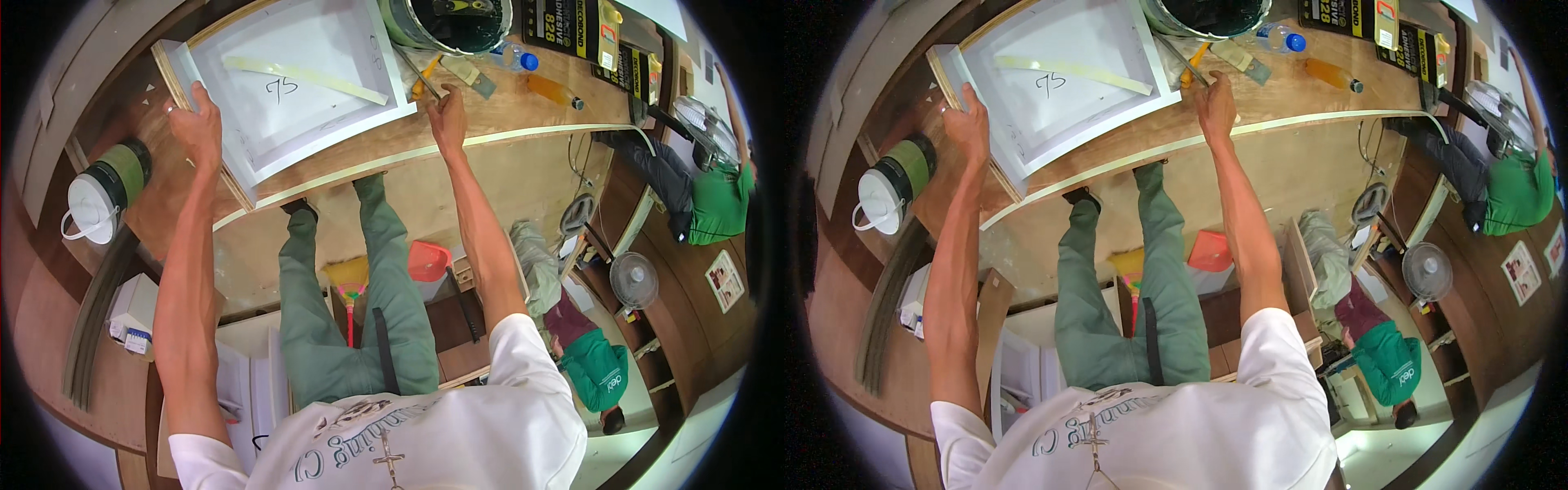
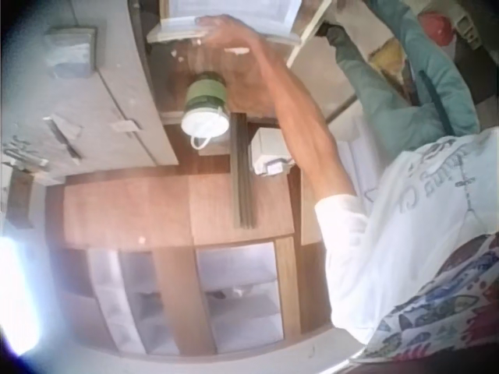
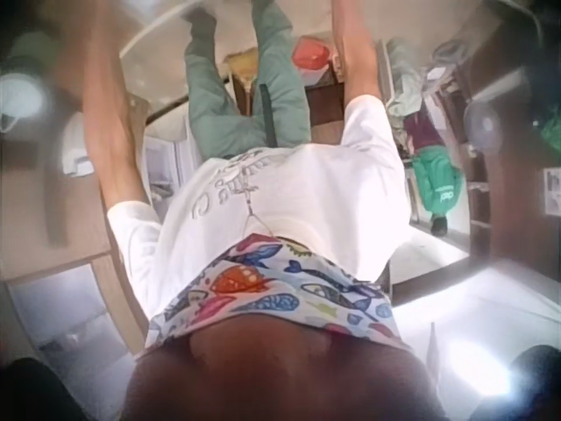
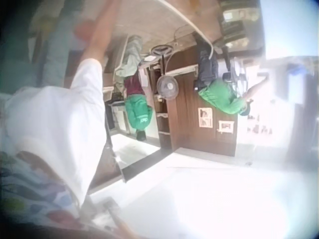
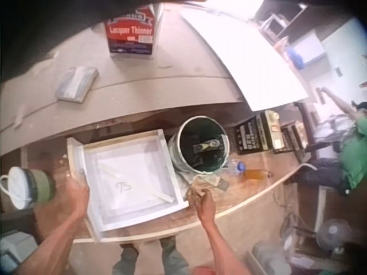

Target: The person attaches white trim to the edges of a wooden drawer box, using a pencil to mark the trim and cutting it to size. The person then applies adhesive to the edges and hammers the trim into place, finishing by sanding the corners of the assembled drawer.

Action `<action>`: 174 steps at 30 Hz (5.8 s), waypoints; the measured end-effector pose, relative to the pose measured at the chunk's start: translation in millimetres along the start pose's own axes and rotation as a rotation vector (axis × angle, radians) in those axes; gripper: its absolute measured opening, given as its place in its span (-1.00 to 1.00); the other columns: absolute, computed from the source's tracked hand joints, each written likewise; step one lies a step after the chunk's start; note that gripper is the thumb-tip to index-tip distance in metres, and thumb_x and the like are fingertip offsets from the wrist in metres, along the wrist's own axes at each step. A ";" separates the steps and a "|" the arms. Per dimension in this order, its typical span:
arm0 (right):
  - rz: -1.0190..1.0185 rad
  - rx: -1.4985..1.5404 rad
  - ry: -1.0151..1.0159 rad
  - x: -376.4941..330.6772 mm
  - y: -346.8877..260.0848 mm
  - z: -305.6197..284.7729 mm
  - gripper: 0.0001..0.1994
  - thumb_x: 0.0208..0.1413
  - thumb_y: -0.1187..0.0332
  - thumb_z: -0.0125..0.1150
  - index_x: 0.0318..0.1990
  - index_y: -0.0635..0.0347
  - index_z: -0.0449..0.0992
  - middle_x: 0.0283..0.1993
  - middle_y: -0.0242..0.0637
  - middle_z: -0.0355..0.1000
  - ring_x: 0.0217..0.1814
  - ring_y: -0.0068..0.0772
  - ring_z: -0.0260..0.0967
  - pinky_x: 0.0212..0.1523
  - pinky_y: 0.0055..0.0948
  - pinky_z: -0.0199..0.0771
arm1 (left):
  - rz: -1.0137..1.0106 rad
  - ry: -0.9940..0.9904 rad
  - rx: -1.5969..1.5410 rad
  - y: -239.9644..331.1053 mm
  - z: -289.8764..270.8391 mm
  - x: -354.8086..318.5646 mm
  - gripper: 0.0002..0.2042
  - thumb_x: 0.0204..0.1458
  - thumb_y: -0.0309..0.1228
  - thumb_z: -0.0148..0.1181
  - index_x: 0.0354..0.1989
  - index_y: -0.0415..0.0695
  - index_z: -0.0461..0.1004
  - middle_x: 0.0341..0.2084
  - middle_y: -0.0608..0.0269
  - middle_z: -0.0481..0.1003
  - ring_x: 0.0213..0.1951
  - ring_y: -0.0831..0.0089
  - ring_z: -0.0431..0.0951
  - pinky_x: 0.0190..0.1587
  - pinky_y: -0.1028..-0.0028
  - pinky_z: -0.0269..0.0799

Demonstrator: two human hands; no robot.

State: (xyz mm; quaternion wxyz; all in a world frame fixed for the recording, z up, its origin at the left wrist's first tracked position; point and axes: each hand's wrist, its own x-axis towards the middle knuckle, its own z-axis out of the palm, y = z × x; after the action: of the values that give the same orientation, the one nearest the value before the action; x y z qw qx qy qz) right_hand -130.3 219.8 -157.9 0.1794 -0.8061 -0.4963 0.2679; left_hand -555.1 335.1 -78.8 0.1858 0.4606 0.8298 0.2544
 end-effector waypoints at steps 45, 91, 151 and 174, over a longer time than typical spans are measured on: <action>-0.235 0.300 0.201 -123.3 -144.2 -49.9 -0.94 0.29 0.56 0.17 -0.13 0.26 0.50 -0.13 -0.14 0.47 -0.04 -0.19 0.43 0.08 -0.25 0.42 | -0.067 0.029 -0.034 3.4 -1.4 -6.8 -0.37 0.18 -0.02 0.20 0.09 -0.46 0.41 -0.20 -0.33 0.61 -0.09 -0.14 0.64 0.03 0.11 0.48; -0.590 0.438 -0.088 -212.0 -290.9 30.2 -0.74 -0.02 0.61 0.36 -0.17 0.13 0.52 -0.12 -0.27 0.51 -0.06 -0.07 0.38 -0.10 -0.19 0.46 | -0.092 0.020 -0.182 2.5 -8.9 -3.1 -0.46 0.27 -0.04 0.04 0.14 -0.34 0.38 0.04 -0.25 0.41 0.06 -0.14 0.48 0.13 0.05 0.39; -0.093 0.410 0.363 -101.4 -123.7 -54.7 -0.83 0.44 0.43 -0.03 -0.10 0.29 0.50 -0.05 -0.16 0.47 0.03 -0.29 0.40 0.12 -0.31 0.42 | -0.079 -0.013 -0.054 -4.9 0.8 -4.2 -0.40 0.24 -0.03 0.08 0.19 -0.38 0.35 -0.07 -0.34 0.55 -0.02 -0.23 0.57 0.09 0.02 0.42; -0.096 0.583 0.406 -102.4 -108.4 -49.0 -0.83 0.47 0.39 -0.05 0.00 0.28 0.42 0.01 -0.16 0.47 0.08 -0.31 0.39 0.15 -0.33 0.40 | 0.037 0.012 -0.088 5.4 3.6 -2.5 -0.49 0.27 -0.17 0.12 0.06 -0.51 0.41 -0.17 -0.36 0.58 -0.10 -0.12 0.61 0.04 0.12 0.44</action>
State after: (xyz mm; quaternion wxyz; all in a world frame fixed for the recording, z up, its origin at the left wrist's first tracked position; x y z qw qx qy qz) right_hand -214.0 174.9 -32.9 0.5091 -0.7336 -0.3904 0.2240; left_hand -548.3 336.2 -78.3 0.1961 0.4658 0.8102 0.2969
